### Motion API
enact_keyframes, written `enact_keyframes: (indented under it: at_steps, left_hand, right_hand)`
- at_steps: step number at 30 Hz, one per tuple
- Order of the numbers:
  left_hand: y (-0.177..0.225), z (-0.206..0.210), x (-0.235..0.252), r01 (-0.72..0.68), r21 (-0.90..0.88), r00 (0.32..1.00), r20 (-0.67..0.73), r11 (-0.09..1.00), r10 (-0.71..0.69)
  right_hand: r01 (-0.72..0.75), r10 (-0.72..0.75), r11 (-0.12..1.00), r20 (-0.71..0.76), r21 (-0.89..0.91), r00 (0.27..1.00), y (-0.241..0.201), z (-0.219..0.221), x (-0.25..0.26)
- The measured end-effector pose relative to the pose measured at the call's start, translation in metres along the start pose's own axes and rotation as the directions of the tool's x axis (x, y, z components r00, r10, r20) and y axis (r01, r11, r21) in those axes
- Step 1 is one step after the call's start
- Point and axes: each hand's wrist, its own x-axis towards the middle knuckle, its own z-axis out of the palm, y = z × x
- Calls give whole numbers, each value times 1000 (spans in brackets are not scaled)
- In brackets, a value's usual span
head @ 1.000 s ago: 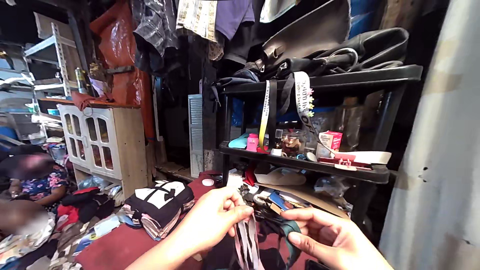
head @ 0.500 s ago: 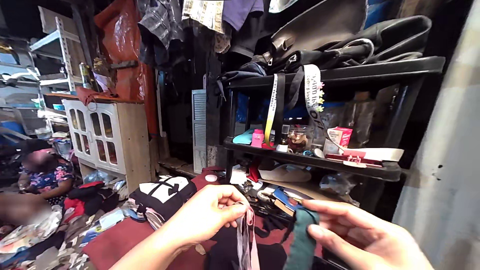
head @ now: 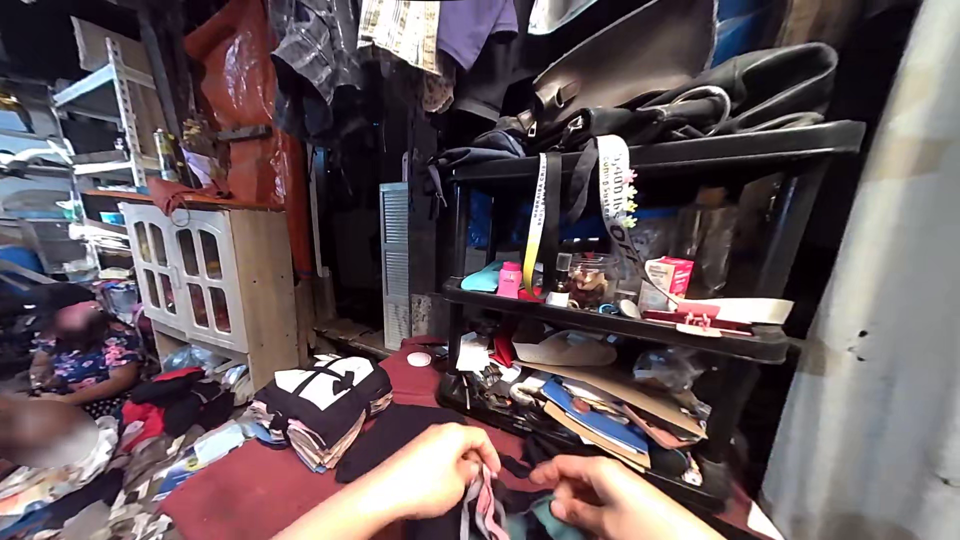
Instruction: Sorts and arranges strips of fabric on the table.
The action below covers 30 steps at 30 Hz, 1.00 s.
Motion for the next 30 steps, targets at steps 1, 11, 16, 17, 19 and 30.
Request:
enact_keyframes:
  at_steps: [1,11,16,17,19,30]
  left_hand:
    - [0,2,-1,-5,62,1000,28,998,3]
    - [2,50,-23,-145,289,978,186,946,93]
    - [2,29,-26,-156,228,987,71,961,144]
    - [4,21,-28,-134,214,990,64,967,123]
    - [4,10,-31,-88,192,994,78,977,74]
    - [-19,8,-36,11,6,981,191,1000,-12]
  right_hand:
    - [-35,37,997,26,-74,999,-1,1,3]
    - [86,-14,958,251,-275,968,-20,19,-3]
    - [118,-63,966,232,-231,971,-24,24,3]
    - [129,-88,970,197,-204,976,-22,20,1]
    - [125,-101,979,145,-164,984,-15,9,-3]
    - [-19,17,1000,-63,-25,998,-3,-5,-7]
